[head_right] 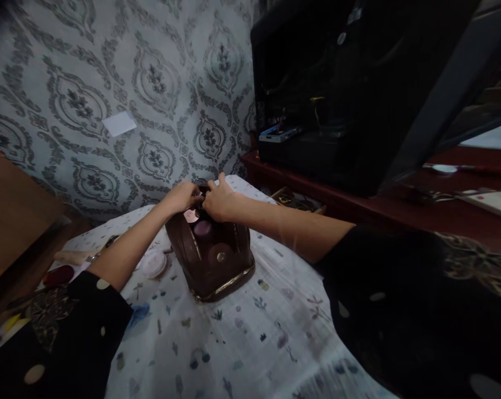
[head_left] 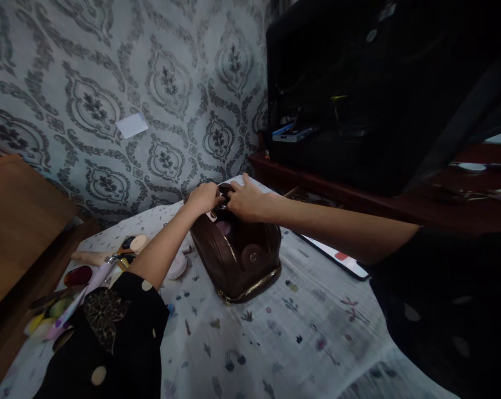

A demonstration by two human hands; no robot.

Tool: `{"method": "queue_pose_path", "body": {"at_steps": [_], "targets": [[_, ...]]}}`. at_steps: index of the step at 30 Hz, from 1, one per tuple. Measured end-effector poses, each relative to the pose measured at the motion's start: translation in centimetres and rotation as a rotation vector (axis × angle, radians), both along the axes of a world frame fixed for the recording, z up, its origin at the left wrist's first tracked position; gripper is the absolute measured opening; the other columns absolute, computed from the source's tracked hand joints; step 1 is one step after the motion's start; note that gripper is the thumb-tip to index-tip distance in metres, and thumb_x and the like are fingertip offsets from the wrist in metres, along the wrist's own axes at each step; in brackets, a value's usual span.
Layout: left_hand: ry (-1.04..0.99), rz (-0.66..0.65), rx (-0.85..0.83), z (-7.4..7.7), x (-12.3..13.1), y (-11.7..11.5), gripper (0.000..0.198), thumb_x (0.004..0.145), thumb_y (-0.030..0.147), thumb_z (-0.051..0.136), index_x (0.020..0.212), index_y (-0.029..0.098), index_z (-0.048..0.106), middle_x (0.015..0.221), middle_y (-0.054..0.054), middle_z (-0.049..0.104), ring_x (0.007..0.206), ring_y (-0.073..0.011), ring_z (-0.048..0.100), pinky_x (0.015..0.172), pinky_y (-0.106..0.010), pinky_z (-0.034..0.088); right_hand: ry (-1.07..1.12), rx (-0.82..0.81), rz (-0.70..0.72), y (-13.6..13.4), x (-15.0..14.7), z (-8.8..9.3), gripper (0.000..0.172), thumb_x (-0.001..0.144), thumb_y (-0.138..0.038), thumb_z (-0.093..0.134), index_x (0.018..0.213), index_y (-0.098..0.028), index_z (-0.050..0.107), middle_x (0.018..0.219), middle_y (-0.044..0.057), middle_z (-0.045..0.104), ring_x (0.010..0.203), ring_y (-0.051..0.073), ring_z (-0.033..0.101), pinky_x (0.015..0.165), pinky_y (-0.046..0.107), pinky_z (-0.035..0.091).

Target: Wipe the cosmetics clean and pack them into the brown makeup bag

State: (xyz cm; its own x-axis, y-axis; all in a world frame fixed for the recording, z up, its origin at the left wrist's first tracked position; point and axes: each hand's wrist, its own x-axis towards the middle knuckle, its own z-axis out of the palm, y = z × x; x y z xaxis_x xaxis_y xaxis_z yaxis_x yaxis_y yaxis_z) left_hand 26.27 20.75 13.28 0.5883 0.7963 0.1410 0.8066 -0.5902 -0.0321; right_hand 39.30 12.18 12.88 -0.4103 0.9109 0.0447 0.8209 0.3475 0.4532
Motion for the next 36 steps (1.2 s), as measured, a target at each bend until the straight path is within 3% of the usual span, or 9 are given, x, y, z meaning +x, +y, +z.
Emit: {"method": "queue_pose_path", "body": {"at_steps": [15, 20, 25, 29, 36], "targets": [[-0.023, -0.055, -0.003, 0.9, -0.2, -1.2, 0.022, 0.084, 0.030, 0.066, 0.100, 0.016, 0.071, 0.097, -0.013, 0.074, 0.096, -0.0264, 0.068, 0.085, -0.033, 0.051, 0.057, -0.042, -0.024, -0.5, -0.1, 1.0, 0.041, 0.094, -0.017, 0.044, 0.130, -0.020, 0.063, 0.129, 0.013, 0.065, 0.122, 0.034, 0.050, 0.100, 0.058, 0.032], [-0.087, -0.115, 0.021, 1.8, -1.3, -2.3, 0.021, 0.087, 0.027, 0.061, 0.104, 0.017, 0.069, 0.101, -0.009, 0.072, 0.100, -0.0253, 0.065, 0.089, -0.034, 0.049, 0.125, -0.057, -0.033, -0.5, -0.3, 1.2, 0.037, 0.090, -0.014, 0.047, 0.120, -0.018, 0.068, 0.123, 0.015, 0.067, 0.120, 0.035, 0.051, 0.101, 0.060, 0.032], [-0.266, -0.167, 0.151, 2.2, -4.4, -4.1, 0.026, 0.092, 0.022, 0.053, 0.115, 0.014, 0.063, 0.114, -0.009, 0.067, 0.108, -0.0234, 0.061, 0.098, -0.035, 0.045, 0.141, -0.060, -0.042, -0.5, -0.4, 1.2, 0.031, 0.090, -0.015, 0.047, 0.111, -0.017, 0.071, 0.122, 0.016, 0.067, 0.120, 0.036, 0.051, 0.100, 0.060, 0.033], [-0.356, -0.109, 0.193, 0.7, -7.6, -5.3, 0.024, 0.092, 0.021, 0.050, 0.112, 0.015, 0.061, 0.111, -0.009, 0.065, 0.108, -0.0236, 0.060, 0.099, -0.036, 0.046, 0.157, -0.056, -0.049, -0.8, -0.5, 1.5, 0.032, 0.089, -0.013, 0.048, 0.111, -0.017, 0.071, 0.122, 0.015, 0.068, 0.119, 0.035, 0.052, 0.099, 0.058, 0.033], [-0.425, 0.018, 0.090, -4.9, -14.1, -5.4, 0.025, 0.092, 0.030, 0.048, 0.110, 0.018, 0.060, 0.108, -0.009, 0.063, 0.102, -0.0239, 0.061, 0.093, -0.039, 0.051, 0.157, -0.067, -0.056, -1.1, -0.5, 1.8, 0.029, 0.091, -0.015, 0.049, 0.108, -0.014, 0.072, 0.119, 0.017, 0.068, 0.116, 0.035, 0.054, 0.096, 0.057, 0.035]]}}
